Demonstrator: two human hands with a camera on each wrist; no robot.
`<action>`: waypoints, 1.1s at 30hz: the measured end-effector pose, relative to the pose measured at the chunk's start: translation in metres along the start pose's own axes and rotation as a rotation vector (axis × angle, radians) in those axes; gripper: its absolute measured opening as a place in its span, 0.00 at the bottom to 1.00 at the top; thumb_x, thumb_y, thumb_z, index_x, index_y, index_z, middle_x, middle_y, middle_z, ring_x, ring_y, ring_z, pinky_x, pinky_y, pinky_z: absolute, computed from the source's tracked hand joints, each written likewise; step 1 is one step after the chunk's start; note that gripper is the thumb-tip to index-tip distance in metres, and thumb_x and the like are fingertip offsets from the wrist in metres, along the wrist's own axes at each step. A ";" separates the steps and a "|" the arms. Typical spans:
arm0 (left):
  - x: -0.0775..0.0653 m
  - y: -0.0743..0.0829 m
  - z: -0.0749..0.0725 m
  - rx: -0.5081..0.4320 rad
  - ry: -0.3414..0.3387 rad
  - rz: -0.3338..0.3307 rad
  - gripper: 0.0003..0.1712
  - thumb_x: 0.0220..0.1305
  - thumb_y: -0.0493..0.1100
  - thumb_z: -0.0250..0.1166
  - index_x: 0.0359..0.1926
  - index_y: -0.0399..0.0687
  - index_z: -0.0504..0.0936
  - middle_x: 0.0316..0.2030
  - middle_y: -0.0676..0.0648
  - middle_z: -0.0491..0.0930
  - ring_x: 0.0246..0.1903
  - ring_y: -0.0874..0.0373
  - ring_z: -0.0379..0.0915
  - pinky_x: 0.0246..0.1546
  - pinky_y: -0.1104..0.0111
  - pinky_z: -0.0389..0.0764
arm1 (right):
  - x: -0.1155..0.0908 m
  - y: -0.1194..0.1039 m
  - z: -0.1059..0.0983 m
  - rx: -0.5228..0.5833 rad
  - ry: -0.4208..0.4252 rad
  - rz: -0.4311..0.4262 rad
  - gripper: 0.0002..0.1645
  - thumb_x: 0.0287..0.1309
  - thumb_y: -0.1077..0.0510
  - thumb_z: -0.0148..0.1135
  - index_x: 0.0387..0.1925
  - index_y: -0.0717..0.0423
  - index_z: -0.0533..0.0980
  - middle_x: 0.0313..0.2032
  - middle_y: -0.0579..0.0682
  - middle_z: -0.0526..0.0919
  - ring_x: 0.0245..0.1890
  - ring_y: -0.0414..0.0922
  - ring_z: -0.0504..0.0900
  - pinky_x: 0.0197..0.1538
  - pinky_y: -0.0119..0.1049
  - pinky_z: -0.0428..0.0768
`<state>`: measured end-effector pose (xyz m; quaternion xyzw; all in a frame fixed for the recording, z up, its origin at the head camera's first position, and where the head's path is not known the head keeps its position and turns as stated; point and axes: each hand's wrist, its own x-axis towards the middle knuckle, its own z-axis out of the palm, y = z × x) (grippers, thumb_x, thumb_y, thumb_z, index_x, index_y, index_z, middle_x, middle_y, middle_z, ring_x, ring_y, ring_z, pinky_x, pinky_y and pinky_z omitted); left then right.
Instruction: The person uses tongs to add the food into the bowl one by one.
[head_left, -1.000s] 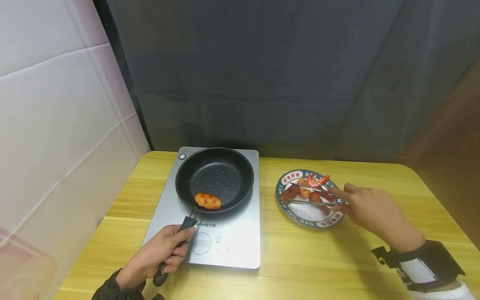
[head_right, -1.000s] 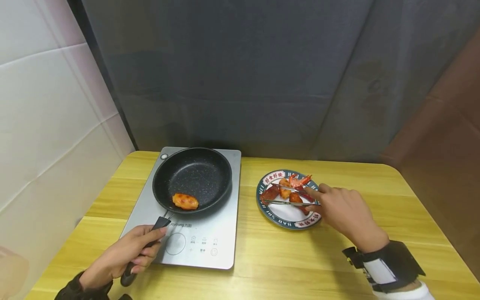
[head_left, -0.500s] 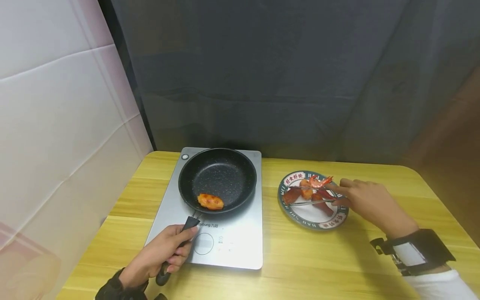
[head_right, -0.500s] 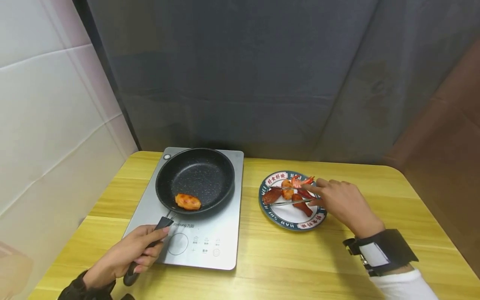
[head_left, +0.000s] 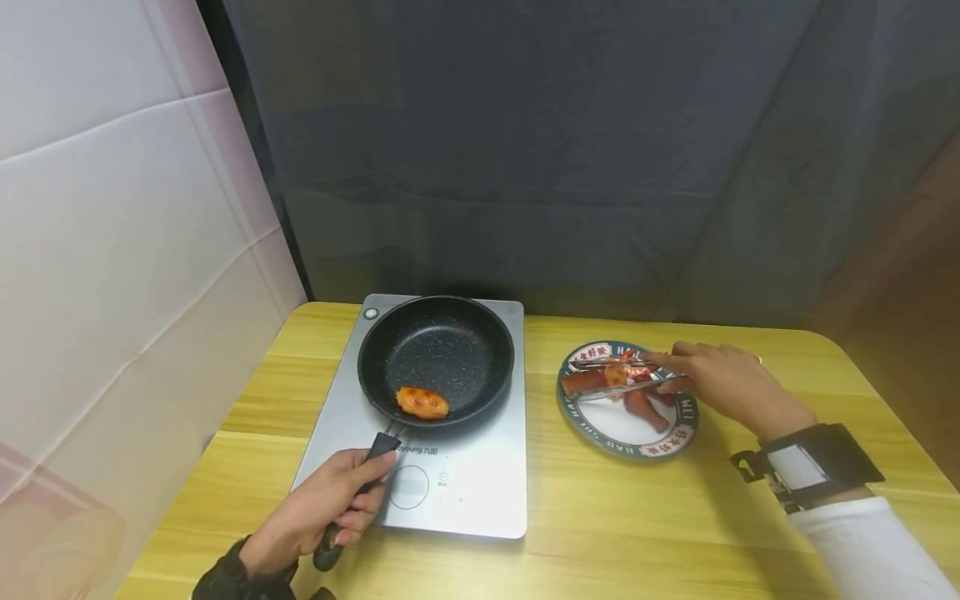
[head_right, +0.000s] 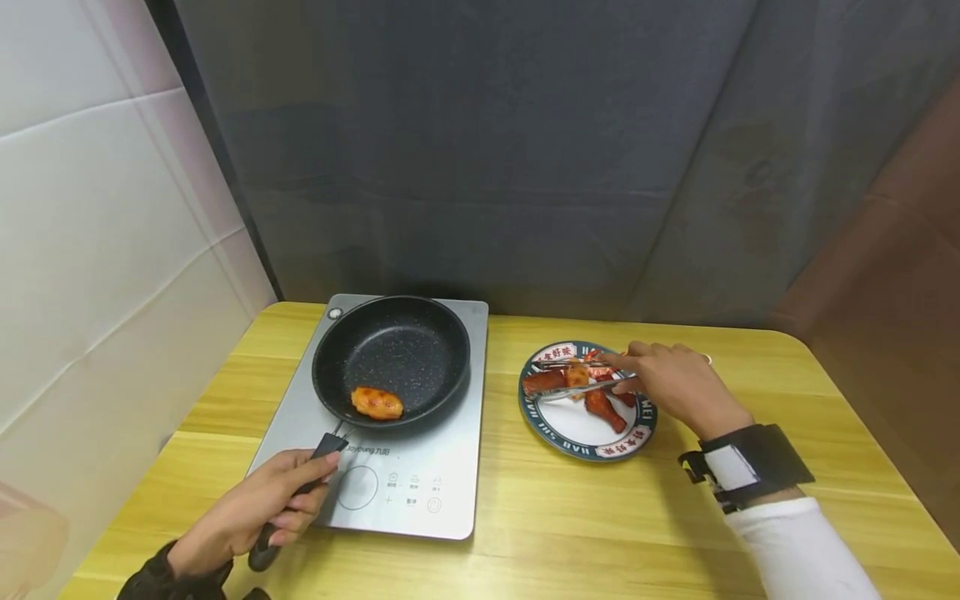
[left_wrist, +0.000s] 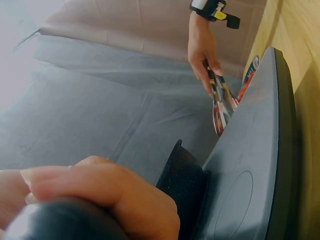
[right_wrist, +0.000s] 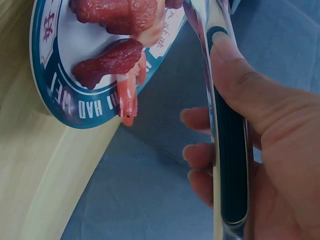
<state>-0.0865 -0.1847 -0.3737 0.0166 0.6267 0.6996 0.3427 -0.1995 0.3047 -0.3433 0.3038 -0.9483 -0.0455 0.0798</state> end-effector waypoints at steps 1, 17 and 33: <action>0.000 0.000 0.000 0.000 0.001 0.000 0.21 0.75 0.50 0.49 0.26 0.44 0.60 0.14 0.56 0.55 0.08 0.67 0.51 0.07 0.76 0.57 | 0.001 0.000 0.000 0.001 -0.009 0.000 0.26 0.48 0.53 0.73 0.53 0.45 0.80 0.31 0.47 0.75 0.19 0.43 0.69 0.19 0.41 0.73; -0.001 0.000 0.000 0.006 0.007 -0.001 0.23 0.71 0.55 0.53 0.28 0.43 0.61 0.15 0.55 0.55 0.09 0.67 0.49 0.07 0.76 0.57 | -0.003 -0.004 0.005 0.129 -0.163 0.099 0.23 0.54 0.47 0.70 0.44 0.59 0.77 0.32 0.51 0.82 0.29 0.51 0.81 0.32 0.53 0.80; -0.001 0.000 -0.001 -0.005 -0.008 0.001 0.20 0.73 0.51 0.51 0.27 0.43 0.61 0.15 0.56 0.56 0.09 0.67 0.50 0.07 0.76 0.57 | -0.008 -0.009 0.020 0.078 -0.128 0.144 0.25 0.58 0.37 0.61 0.45 0.52 0.75 0.20 0.46 0.72 0.19 0.44 0.71 0.20 0.45 0.71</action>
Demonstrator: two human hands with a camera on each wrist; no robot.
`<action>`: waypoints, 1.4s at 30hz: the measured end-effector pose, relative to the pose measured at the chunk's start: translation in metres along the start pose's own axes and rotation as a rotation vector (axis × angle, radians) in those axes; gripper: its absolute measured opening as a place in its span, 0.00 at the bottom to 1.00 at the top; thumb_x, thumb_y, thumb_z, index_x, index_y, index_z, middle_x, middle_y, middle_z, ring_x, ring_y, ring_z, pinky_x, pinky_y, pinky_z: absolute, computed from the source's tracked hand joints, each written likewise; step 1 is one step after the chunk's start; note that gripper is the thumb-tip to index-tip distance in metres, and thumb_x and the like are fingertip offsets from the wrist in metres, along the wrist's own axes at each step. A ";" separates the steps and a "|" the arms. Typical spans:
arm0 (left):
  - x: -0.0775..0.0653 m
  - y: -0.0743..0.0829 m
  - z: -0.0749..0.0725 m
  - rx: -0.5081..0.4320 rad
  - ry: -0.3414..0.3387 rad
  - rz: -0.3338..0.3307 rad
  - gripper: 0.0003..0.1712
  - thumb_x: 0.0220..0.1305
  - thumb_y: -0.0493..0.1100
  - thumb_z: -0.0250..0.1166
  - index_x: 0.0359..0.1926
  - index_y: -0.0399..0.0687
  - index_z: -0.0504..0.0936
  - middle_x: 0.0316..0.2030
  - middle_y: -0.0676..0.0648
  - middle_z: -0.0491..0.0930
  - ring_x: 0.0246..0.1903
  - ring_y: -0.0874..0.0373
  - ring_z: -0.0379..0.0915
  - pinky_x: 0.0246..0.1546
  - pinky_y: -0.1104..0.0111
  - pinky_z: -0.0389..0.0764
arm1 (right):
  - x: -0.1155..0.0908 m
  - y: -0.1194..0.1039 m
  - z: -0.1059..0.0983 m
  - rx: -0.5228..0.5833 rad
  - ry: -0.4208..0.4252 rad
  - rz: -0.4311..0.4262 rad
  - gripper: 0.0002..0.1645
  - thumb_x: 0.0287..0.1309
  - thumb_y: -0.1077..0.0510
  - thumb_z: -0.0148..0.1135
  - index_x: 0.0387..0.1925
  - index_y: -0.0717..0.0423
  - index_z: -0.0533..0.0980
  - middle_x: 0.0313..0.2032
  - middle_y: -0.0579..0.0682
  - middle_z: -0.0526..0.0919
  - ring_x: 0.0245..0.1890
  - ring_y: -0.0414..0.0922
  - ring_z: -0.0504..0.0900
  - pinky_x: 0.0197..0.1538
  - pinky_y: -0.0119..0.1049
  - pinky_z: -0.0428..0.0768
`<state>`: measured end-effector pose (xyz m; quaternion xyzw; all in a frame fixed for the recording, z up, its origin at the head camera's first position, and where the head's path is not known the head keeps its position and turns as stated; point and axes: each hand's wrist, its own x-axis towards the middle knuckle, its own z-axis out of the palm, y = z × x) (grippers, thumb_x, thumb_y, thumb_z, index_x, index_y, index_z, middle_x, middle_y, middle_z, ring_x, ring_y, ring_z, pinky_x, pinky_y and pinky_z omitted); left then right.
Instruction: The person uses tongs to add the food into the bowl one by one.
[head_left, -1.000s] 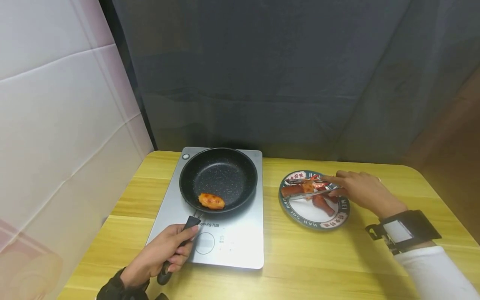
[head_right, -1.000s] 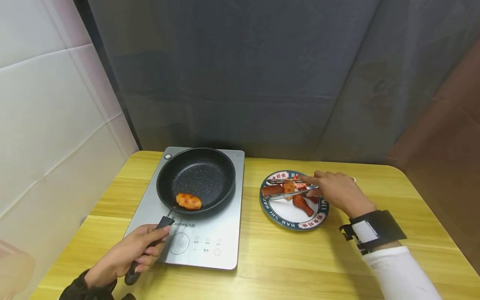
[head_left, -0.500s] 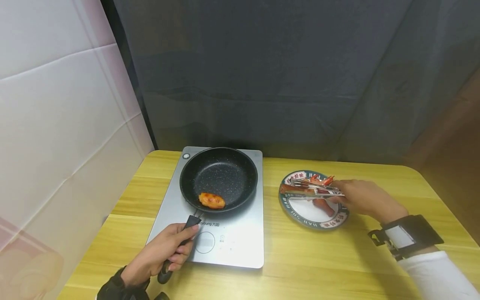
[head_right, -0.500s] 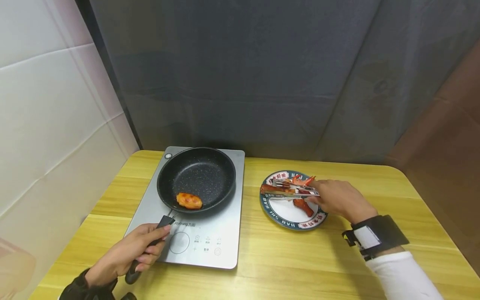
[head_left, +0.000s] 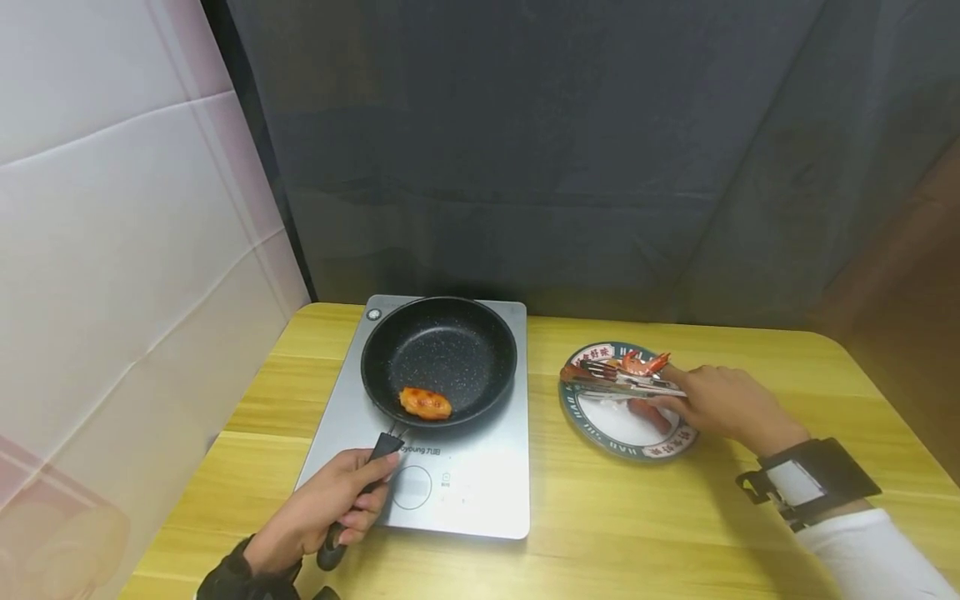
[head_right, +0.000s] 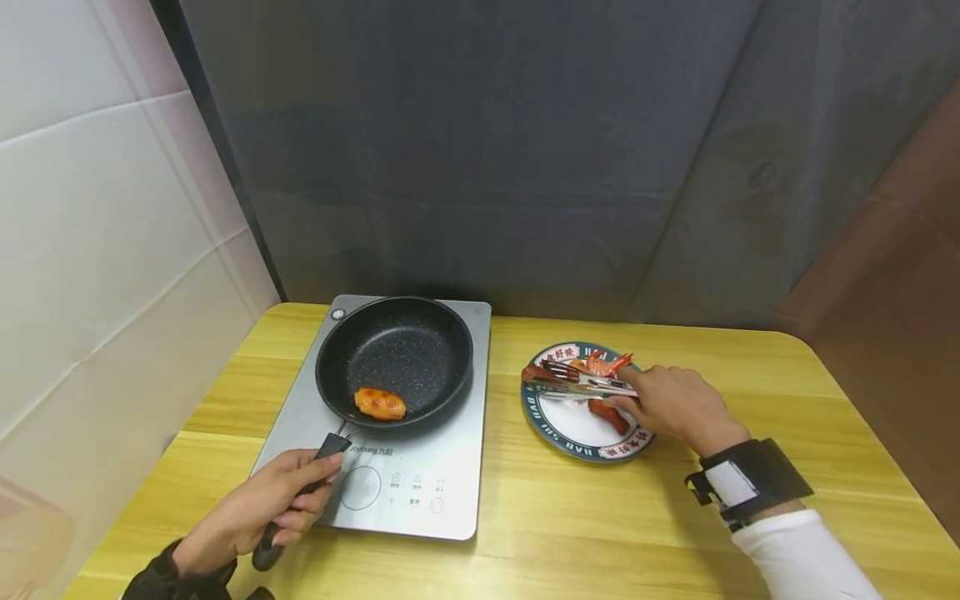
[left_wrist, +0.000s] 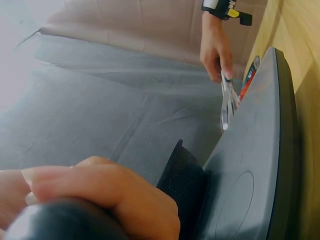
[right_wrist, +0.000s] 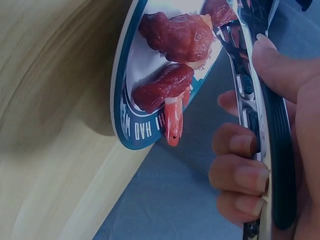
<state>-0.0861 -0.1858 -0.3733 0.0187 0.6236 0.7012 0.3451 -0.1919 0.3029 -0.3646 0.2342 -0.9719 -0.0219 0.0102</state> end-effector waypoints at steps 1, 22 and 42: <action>0.000 0.000 0.000 0.001 0.001 0.000 0.21 0.73 0.51 0.51 0.27 0.43 0.61 0.14 0.56 0.55 0.09 0.67 0.50 0.07 0.76 0.57 | 0.000 0.000 0.000 -0.005 0.006 -0.001 0.24 0.59 0.37 0.61 0.44 0.52 0.75 0.19 0.45 0.72 0.18 0.43 0.70 0.20 0.45 0.71; 0.000 -0.004 0.002 -0.004 0.020 0.004 0.19 0.74 0.49 0.50 0.27 0.43 0.61 0.14 0.56 0.54 0.08 0.68 0.50 0.06 0.76 0.56 | 0.005 -0.010 -0.009 -0.005 0.087 -0.019 0.19 0.57 0.42 0.65 0.41 0.52 0.78 0.18 0.43 0.71 0.18 0.42 0.69 0.18 0.42 0.71; 0.002 -0.002 0.003 0.004 0.021 0.032 0.18 0.74 0.47 0.50 0.28 0.43 0.61 0.14 0.55 0.54 0.08 0.67 0.48 0.06 0.76 0.55 | 0.052 -0.075 -0.061 0.071 0.171 -0.066 0.24 0.62 0.34 0.55 0.42 0.47 0.77 0.18 0.39 0.71 0.19 0.42 0.70 0.18 0.34 0.66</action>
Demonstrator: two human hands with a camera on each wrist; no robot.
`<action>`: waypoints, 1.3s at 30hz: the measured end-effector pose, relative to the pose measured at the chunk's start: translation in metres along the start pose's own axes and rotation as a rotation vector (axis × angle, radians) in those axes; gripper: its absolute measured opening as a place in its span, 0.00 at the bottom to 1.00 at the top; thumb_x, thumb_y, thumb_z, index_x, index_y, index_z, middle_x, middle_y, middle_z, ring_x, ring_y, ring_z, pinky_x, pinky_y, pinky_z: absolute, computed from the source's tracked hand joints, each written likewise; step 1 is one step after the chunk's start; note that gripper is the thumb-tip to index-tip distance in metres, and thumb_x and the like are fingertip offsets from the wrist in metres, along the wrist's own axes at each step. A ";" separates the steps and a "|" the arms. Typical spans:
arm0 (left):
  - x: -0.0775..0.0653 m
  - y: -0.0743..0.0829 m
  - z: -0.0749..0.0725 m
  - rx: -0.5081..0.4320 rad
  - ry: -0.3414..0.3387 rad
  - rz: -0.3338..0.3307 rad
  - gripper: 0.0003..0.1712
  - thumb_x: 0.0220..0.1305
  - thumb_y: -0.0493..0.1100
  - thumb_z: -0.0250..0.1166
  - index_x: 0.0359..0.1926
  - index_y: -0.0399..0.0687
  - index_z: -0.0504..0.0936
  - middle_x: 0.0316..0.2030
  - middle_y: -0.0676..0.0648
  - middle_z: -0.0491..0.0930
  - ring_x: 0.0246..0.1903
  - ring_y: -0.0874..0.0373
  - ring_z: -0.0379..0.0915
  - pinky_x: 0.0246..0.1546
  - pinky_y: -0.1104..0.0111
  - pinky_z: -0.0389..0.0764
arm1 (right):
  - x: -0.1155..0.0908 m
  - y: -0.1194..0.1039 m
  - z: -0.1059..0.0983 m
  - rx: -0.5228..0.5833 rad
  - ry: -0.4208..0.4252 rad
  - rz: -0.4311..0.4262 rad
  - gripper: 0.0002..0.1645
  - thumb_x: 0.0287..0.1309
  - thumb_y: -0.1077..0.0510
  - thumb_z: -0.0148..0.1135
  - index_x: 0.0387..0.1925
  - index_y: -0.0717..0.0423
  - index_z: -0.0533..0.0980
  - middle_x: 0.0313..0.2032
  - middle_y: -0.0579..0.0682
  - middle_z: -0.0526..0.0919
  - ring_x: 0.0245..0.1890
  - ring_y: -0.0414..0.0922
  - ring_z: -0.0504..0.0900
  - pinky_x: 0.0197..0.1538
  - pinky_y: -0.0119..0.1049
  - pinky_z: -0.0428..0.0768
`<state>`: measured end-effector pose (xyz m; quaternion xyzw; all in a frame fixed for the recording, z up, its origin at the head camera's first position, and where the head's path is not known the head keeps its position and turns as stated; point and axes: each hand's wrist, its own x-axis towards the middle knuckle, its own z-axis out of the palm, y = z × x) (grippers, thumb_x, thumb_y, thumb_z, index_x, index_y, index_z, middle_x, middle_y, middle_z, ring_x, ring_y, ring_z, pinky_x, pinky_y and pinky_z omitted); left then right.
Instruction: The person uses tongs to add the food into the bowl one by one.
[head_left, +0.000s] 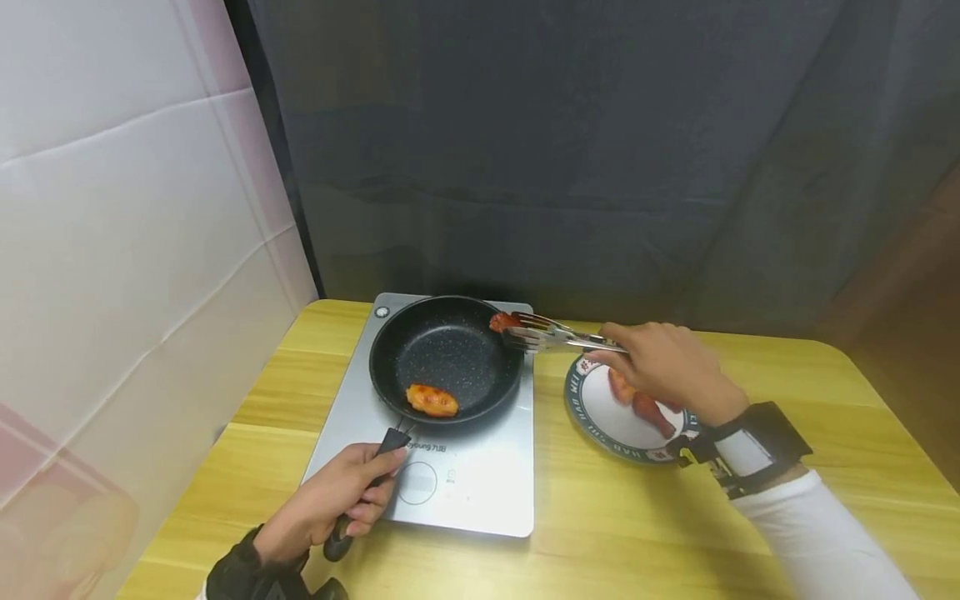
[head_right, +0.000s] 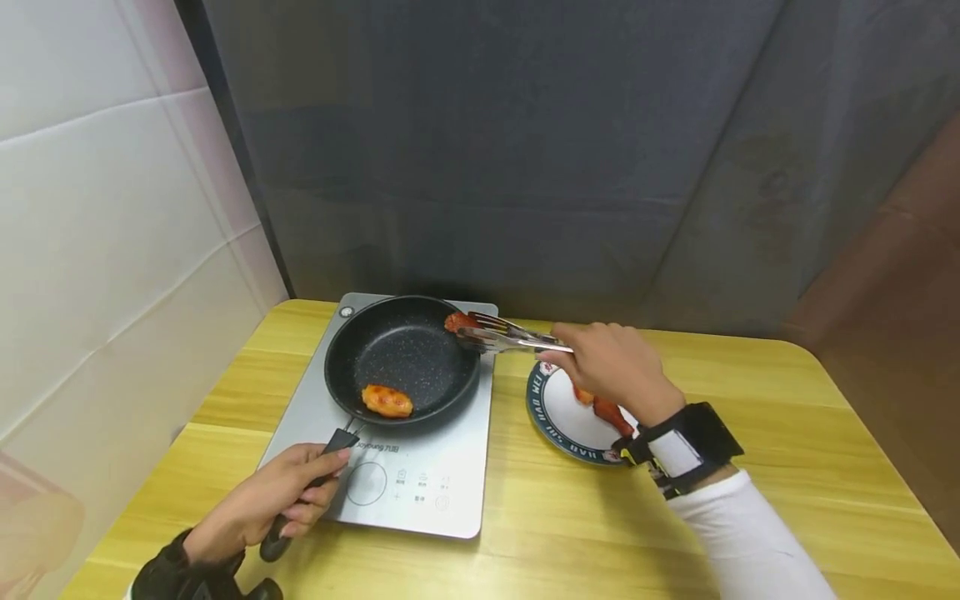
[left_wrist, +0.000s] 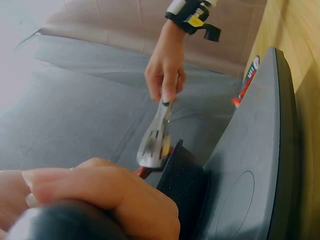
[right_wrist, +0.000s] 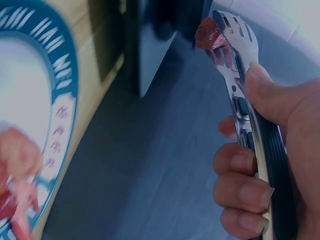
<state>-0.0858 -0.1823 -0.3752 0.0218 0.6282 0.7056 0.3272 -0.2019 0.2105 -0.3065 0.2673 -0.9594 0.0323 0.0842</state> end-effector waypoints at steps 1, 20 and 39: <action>0.000 0.000 0.000 0.000 -0.001 -0.004 0.18 0.74 0.48 0.50 0.28 0.43 0.61 0.14 0.55 0.54 0.08 0.67 0.48 0.06 0.76 0.55 | 0.003 -0.003 0.000 0.004 0.008 -0.015 0.23 0.62 0.34 0.55 0.42 0.47 0.77 0.18 0.39 0.70 0.19 0.42 0.70 0.18 0.34 0.66; 0.001 0.001 0.001 -0.010 -0.025 0.011 0.17 0.74 0.47 0.50 0.28 0.44 0.60 0.14 0.55 0.53 0.08 0.68 0.47 0.06 0.76 0.54 | 0.057 -0.077 0.026 -0.063 0.019 -0.201 0.21 0.62 0.37 0.57 0.26 0.48 0.68 0.12 0.41 0.63 0.12 0.40 0.63 0.13 0.35 0.59; 0.004 0.002 0.003 -0.010 -0.012 -0.008 0.17 0.74 0.47 0.50 0.29 0.43 0.60 0.15 0.56 0.53 0.09 0.67 0.46 0.06 0.76 0.53 | 0.077 -0.101 0.022 -0.070 -0.110 -0.170 0.21 0.63 0.35 0.55 0.34 0.47 0.75 0.14 0.43 0.68 0.11 0.41 0.62 0.12 0.35 0.58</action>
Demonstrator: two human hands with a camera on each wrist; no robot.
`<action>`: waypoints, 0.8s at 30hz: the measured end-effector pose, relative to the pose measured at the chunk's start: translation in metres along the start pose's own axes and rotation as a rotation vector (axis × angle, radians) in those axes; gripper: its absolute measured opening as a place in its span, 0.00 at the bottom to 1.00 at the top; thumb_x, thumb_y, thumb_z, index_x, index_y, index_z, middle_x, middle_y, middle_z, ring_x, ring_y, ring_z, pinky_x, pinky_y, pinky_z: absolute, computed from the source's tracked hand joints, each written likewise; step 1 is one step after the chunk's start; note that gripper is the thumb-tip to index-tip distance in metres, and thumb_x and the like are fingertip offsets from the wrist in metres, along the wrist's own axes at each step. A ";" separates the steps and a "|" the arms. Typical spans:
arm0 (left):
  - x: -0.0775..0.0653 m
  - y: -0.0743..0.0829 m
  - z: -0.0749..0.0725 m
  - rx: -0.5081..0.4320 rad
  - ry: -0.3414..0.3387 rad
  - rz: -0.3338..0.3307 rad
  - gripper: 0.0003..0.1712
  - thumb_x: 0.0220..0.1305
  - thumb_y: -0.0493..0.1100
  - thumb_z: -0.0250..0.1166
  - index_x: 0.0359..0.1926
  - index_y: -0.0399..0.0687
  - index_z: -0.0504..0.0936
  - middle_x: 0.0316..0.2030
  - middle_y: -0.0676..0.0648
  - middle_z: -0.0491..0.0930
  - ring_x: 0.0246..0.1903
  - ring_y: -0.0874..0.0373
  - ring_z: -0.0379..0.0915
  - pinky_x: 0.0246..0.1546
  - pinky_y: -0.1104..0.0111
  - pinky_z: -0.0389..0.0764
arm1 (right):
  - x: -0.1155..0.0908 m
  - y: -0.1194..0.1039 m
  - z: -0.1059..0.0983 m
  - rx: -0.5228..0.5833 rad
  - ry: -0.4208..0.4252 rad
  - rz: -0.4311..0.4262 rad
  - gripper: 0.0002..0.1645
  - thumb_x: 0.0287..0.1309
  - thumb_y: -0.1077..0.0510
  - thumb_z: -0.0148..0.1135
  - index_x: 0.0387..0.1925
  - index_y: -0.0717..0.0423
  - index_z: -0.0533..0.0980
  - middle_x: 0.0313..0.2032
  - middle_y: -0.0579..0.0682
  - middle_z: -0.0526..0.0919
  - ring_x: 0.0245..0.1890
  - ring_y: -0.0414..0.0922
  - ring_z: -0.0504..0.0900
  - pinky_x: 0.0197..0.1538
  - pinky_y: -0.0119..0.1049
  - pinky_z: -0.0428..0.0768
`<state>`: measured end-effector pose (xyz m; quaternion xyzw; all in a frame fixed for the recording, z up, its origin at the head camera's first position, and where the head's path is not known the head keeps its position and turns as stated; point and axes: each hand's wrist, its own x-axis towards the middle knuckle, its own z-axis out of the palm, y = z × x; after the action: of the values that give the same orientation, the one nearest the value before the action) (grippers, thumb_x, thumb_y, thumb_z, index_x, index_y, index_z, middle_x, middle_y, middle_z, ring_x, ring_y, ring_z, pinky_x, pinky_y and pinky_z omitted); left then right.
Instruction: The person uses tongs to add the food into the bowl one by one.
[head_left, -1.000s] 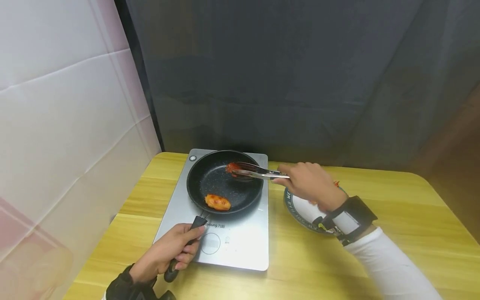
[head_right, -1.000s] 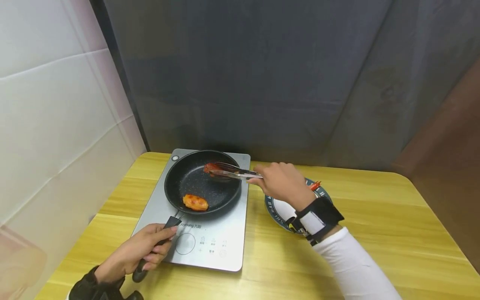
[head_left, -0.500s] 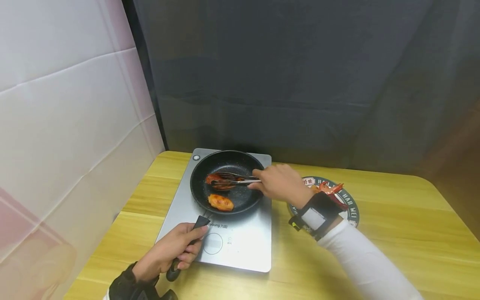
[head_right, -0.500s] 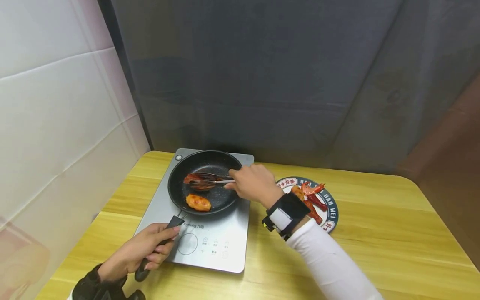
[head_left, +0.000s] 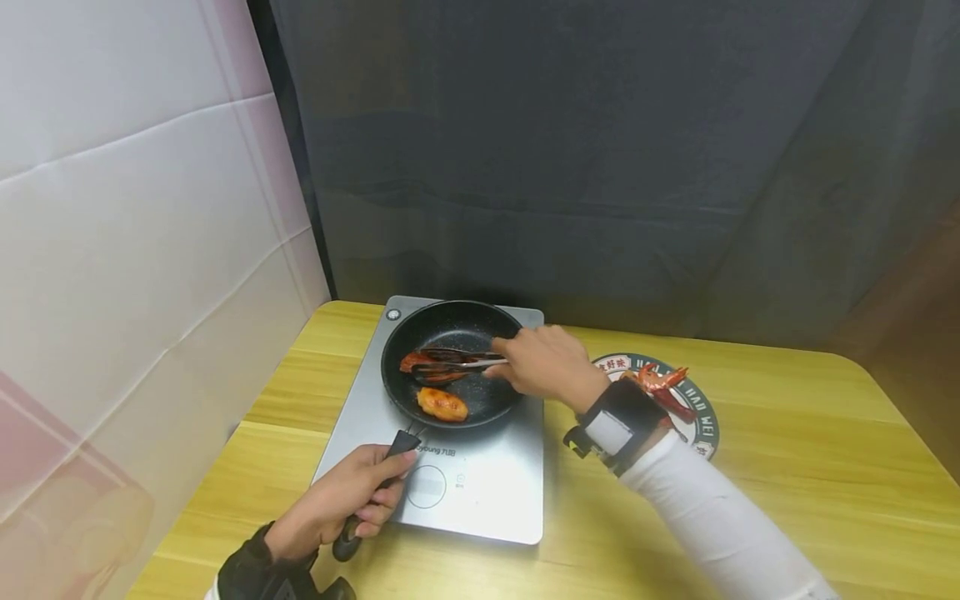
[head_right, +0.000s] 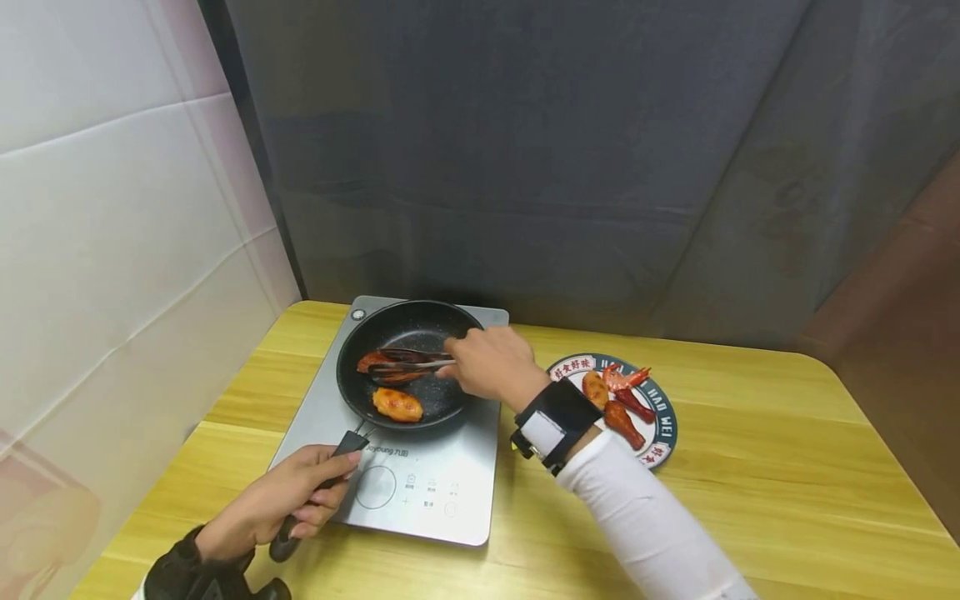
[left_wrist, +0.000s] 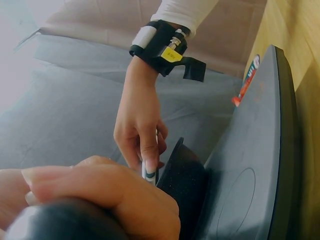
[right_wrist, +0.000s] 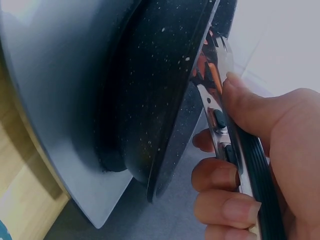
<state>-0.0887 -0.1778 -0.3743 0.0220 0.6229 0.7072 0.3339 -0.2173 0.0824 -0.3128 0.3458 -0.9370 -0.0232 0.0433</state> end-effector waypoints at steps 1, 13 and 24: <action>0.000 0.000 0.000 -0.001 -0.001 -0.001 0.17 0.74 0.46 0.49 0.29 0.43 0.60 0.15 0.55 0.53 0.09 0.67 0.46 0.06 0.76 0.53 | 0.001 0.000 0.000 0.005 -0.007 0.005 0.21 0.63 0.35 0.55 0.35 0.47 0.75 0.14 0.43 0.69 0.11 0.41 0.63 0.12 0.35 0.59; 0.000 0.002 0.000 -0.003 -0.016 0.004 0.17 0.75 0.46 0.49 0.29 0.43 0.60 0.15 0.55 0.53 0.09 0.67 0.46 0.06 0.76 0.53 | 0.001 0.000 -0.002 0.017 -0.032 0.027 0.22 0.61 0.35 0.56 0.40 0.47 0.78 0.17 0.43 0.71 0.13 0.42 0.67 0.13 0.36 0.63; -0.001 0.003 0.000 0.005 -0.008 -0.004 0.18 0.73 0.48 0.51 0.28 0.43 0.60 0.15 0.55 0.53 0.09 0.67 0.47 0.06 0.76 0.54 | -0.002 -0.001 -0.002 0.032 -0.057 0.048 0.26 0.61 0.33 0.55 0.42 0.50 0.75 0.19 0.43 0.72 0.16 0.42 0.71 0.16 0.38 0.68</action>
<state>-0.0897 -0.1786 -0.3716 0.0242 0.6232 0.7049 0.3378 -0.2145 0.0828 -0.3113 0.3232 -0.9461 -0.0168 0.0116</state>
